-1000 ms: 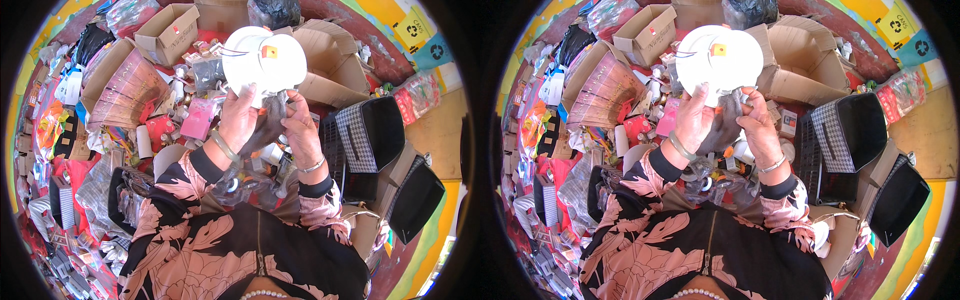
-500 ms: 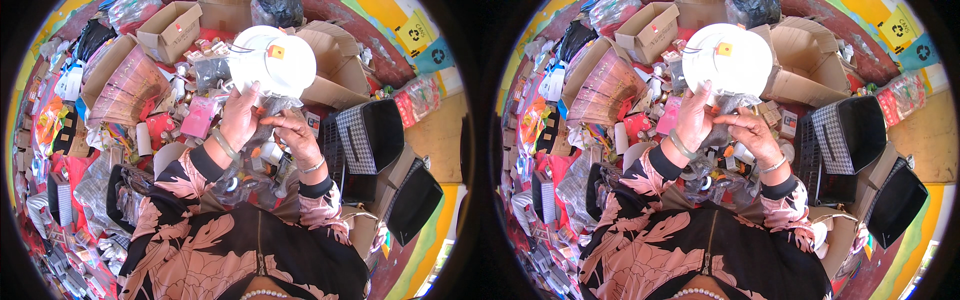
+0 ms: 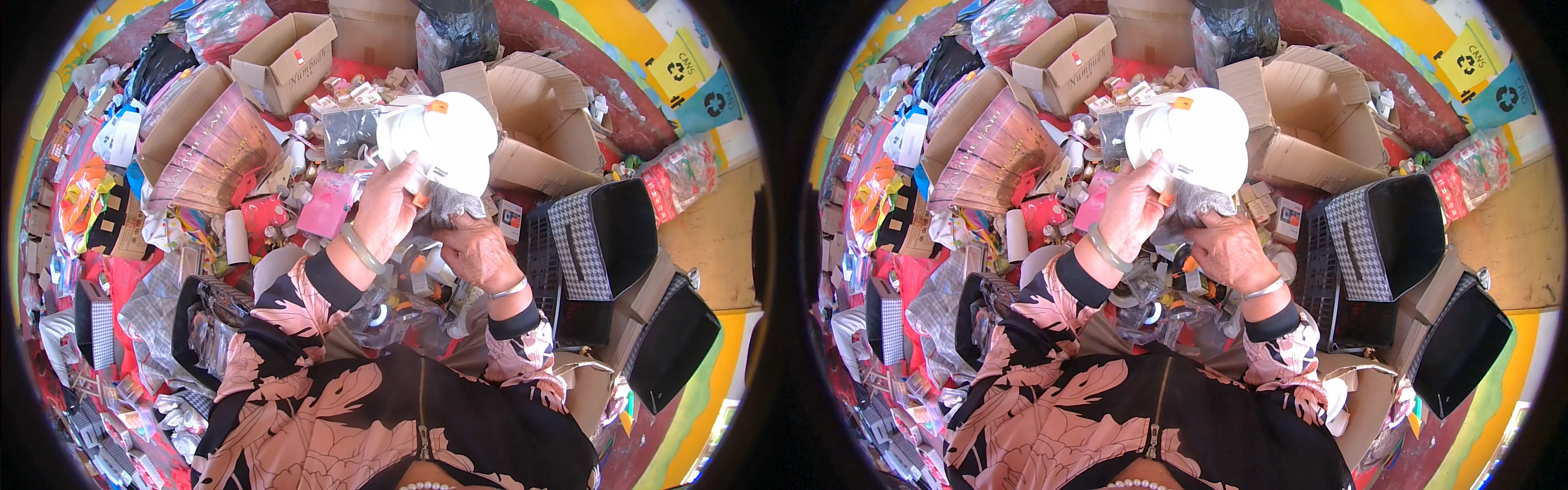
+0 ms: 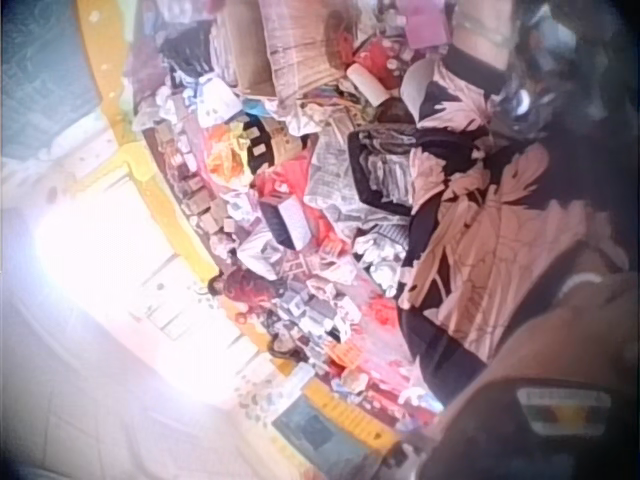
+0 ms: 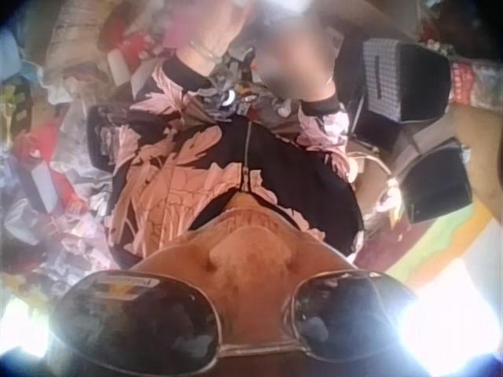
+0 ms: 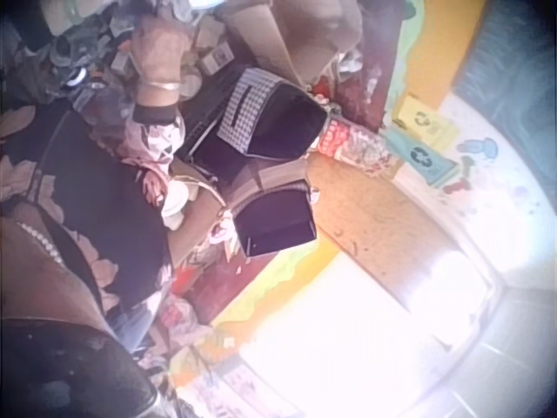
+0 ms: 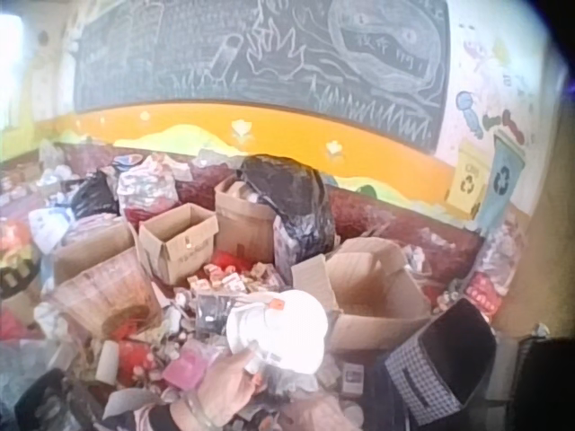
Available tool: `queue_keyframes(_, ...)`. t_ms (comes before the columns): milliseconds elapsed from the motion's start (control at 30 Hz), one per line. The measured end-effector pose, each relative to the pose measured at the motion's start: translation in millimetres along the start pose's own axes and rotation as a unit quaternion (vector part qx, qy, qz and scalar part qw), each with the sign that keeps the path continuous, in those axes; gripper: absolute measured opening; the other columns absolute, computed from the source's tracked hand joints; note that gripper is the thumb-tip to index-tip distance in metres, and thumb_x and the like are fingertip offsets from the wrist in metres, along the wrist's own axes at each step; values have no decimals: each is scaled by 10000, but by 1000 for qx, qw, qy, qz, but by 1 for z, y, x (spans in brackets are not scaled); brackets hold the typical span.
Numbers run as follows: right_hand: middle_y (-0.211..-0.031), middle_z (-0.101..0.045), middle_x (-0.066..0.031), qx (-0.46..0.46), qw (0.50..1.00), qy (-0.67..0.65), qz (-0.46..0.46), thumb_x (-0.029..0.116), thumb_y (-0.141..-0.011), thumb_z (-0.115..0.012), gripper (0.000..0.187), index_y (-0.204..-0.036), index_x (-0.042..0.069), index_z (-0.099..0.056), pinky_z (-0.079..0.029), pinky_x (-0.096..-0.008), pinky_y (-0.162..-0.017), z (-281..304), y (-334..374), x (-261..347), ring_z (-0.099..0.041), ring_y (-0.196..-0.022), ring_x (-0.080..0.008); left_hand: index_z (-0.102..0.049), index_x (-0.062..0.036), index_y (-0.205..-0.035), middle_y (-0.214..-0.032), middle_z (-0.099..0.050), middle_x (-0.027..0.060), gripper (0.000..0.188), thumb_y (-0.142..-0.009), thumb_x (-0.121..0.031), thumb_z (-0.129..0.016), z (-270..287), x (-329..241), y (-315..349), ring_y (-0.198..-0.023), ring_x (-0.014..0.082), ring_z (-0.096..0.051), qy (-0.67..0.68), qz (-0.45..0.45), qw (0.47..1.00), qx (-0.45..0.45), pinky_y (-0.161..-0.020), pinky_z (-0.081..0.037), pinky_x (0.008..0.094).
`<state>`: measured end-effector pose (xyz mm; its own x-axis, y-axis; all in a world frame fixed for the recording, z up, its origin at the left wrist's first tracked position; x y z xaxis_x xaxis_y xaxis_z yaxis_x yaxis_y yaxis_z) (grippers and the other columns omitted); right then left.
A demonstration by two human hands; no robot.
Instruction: The person wipes a white ceiling light fixture with a gray cloth, cleaning the exterior and interior surfaces. They then place the fixture into a cardboard box and pick up another similar fixture to continue wiping it.
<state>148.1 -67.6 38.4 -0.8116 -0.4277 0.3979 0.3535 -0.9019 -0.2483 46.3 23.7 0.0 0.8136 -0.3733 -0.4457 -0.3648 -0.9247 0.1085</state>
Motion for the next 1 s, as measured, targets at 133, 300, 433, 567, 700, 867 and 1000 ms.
queue_keyframes(133, -886, -540, -81, -4, 952, -305, -10, -59, -661, -531, 284, -836, 92, -697, -467, -309, -635, -12, -1, -6, -564, -735, -227, -470, -27, -1154, -1077, -572, 80, 266, -896, -76, -517, -7, 4, 5, -972, 183, -571, -8, 22, 1000, 19, -825, -485, 336)
queue_keyframes(300, -969, -517, -88, -6, 865, -492, -99, -109, -656, -503, 353, -877, 84, -698, -428, -266, -716, -17, -5, 4, -523, -829, -192, -468, -25, -1150, -1077, -568, 84, 284, -885, -89, -547, -21, 0, 10, -980, 197, -558, 22, 30, 999, 38, -843, -473, 366)
queue_keyframes(433, -928, -531, -106, -32, 931, -354, -79, -105, -668, -487, 347, -880, 77, -693, -429, -261, -724, -26, -3, -13, -533, -802, -199, -460, -17, -1158, -1079, -564, 91, 278, -895, -83, -522, -12, 8, 7, -983, 210, -563, 36, 33, 999, 19, -846, -480, 380)
queue_keyframes(567, -822, -543, -87, -52, 936, -335, -97, -94, -680, -476, 331, -880, 66, -687, -434, -263, -707, -22, -2, -25, -538, -762, -194, -454, -18, -1165, -1070, -567, 94, 277, -897, -69, -510, -11, 8, 9, -986, 216, -567, 31, 31, 999, 4, -847, -484, 382)
queue_keyframes(700, -735, -551, -78, -56, 957, -263, -113, -106, -672, -471, 324, -868, 38, -685, -448, -275, -670, -10, 0, -23, -567, -730, -194, -455, -29, -1168, -1073, -573, 90, 284, -893, -68, -516, -7, 6, 5, -989, 213, -570, 23, 19, 1000, 6, -828, -490, 371)
queue_keyframes(867, -697, -531, -104, -104, 979, -133, -110, -72, -679, -493, 261, -829, 40, -674, -447, -298, -611, 1, 11, -31, -573, -686, -241, -469, -36, -1150, -1077, -578, 84, 270, -887, -65, -523, -6, -10, -2, -974, 204, -586, -1, -15, 1000, 7, -766, -508, 345)
queue_keyframes(1000, -732, -541, -127, -147, 983, -29, -111, -68, -683, -494, 229, -818, 30, -650, -460, -334, -604, 7, 12, -39, -575, -684, -290, -456, -54, -1161, -1070, -579, 84, 292, -880, -63, -536, -4, -13, -4, -960, 212, -594, -2, -10, 1000, -8, -717, -518, 343)
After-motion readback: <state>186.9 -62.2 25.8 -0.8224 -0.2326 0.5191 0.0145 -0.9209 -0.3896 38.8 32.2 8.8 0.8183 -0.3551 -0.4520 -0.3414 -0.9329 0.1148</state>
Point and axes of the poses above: each hand's wrist, its own y-axis away from the middle knuckle, its own z-axis out of the back of the hand, x = y × z, the point moved 6 cm from there along -y, towards the middle knuckle
